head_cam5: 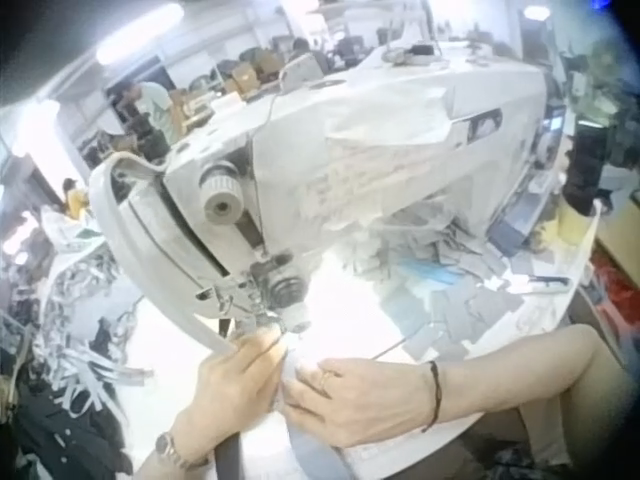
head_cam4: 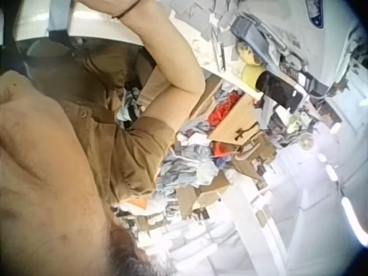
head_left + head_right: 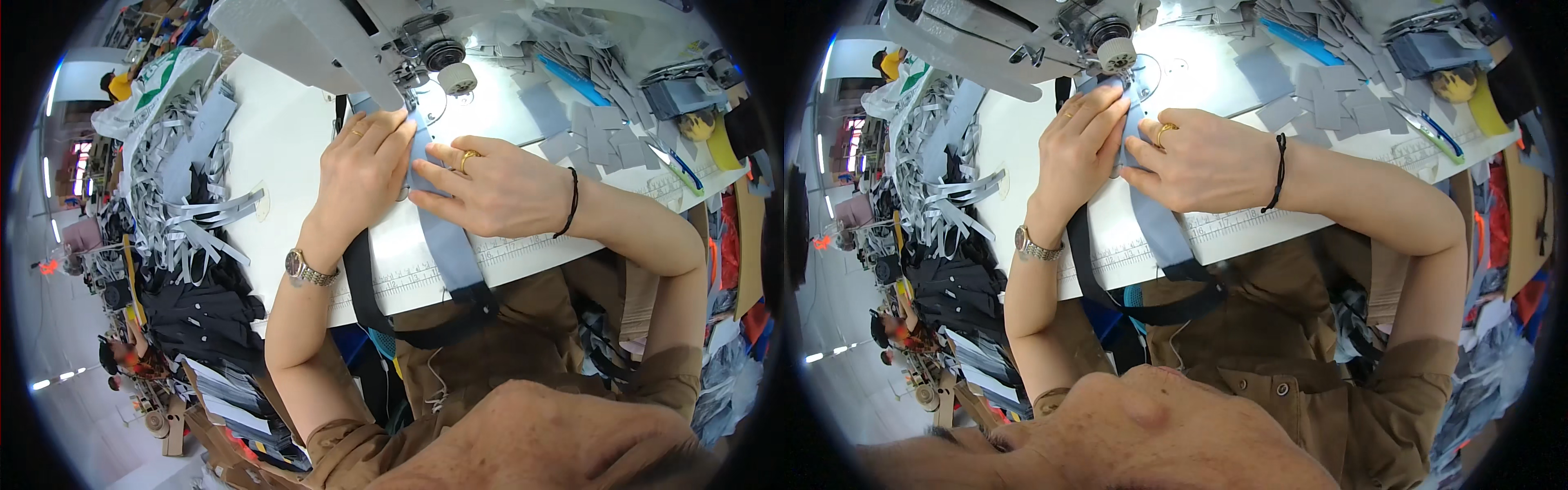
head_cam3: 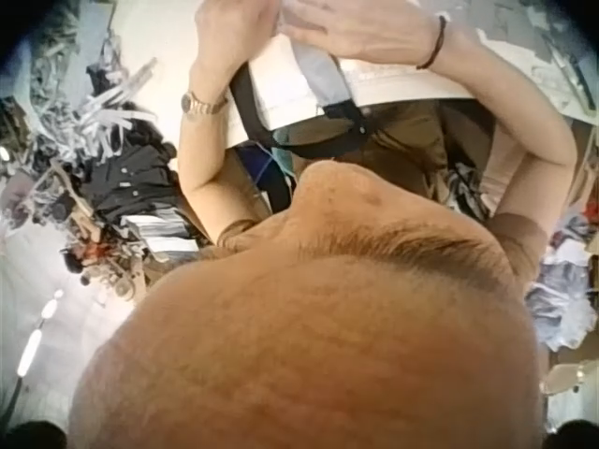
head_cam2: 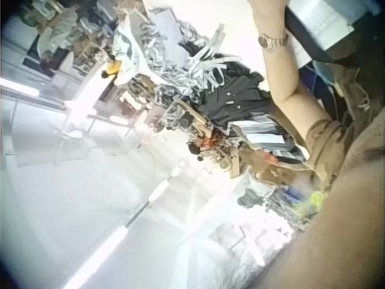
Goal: Sewing together fabric or leather strips using an industrial sewing machine.
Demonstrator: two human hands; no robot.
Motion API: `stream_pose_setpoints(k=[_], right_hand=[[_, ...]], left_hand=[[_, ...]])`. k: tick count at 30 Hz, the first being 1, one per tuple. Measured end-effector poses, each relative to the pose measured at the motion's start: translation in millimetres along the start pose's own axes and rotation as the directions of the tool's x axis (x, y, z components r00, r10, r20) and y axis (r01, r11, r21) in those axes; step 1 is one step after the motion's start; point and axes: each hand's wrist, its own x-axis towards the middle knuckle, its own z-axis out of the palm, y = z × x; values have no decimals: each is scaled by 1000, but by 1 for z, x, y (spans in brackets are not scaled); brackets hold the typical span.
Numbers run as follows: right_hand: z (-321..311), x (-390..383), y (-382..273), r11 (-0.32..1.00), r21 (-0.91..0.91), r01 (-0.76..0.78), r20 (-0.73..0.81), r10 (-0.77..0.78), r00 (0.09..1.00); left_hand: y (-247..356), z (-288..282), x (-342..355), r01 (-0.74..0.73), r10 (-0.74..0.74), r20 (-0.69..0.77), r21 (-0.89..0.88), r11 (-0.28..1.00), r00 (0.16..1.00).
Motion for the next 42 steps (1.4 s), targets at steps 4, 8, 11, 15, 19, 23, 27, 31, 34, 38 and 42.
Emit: stream_pose_setpoints(k=[4, 8, 11, 15, 19, 23, 27, 31, 34, 38, 42], right_hand=[[5, 1, 3, 997, -69, 41, -127, -49, 991], [2, 1, -1, 998, -34, 48, -112, -52, 992], [0, 0, -2, 997, -46, 56, -97, -60, 993], [6, -1, 3, 992, -118, 53, -157, -71, 985], [10, 0, 7, 999, -49, 11, -21, -12, 1000], [21, 10, 16, 981, -192, -38, -190, 1, 982], [17, 10, 15, 985, -153, -75, -147, 52, 988], [6, 7, 20, 997, 11, -82, 2, 82, 997], [-19, 1, 36, 936, 54, -349, 181, 334, 925], [-45, -25, 81, 771, -451, -450, 44, 523, 851], [-26, -39, 101, 718, -623, -312, 38, 426, 904]], left_hand=[[1, 0, 1, 97, -95, 62, -34, 995, 994], [-1, 2, 2, 118, -116, 84, -17, 993, 990], [-1, 2, 1, 135, -135, 55, 5, 991, 989], [0, 2, 1, 79, -77, 30, -57, 995, 997], [-2, 6, 2, 47, -49, -26, -88, 995, 998], [-11, 11, 3, 40, -44, -56, -70, 997, 997], [-12, 11, 4, 57, -61, -55, -66, 996, 997], [-12, 10, 5, 88, -89, -21, -48, 995, 996], [-10, 9, -1, 118, -120, -24, -56, 991, 992], [-6, 11, 10, 65, -69, -64, -50, 997, 996], [-6, 14, 9, 57, -62, -80, -53, 997, 995]])
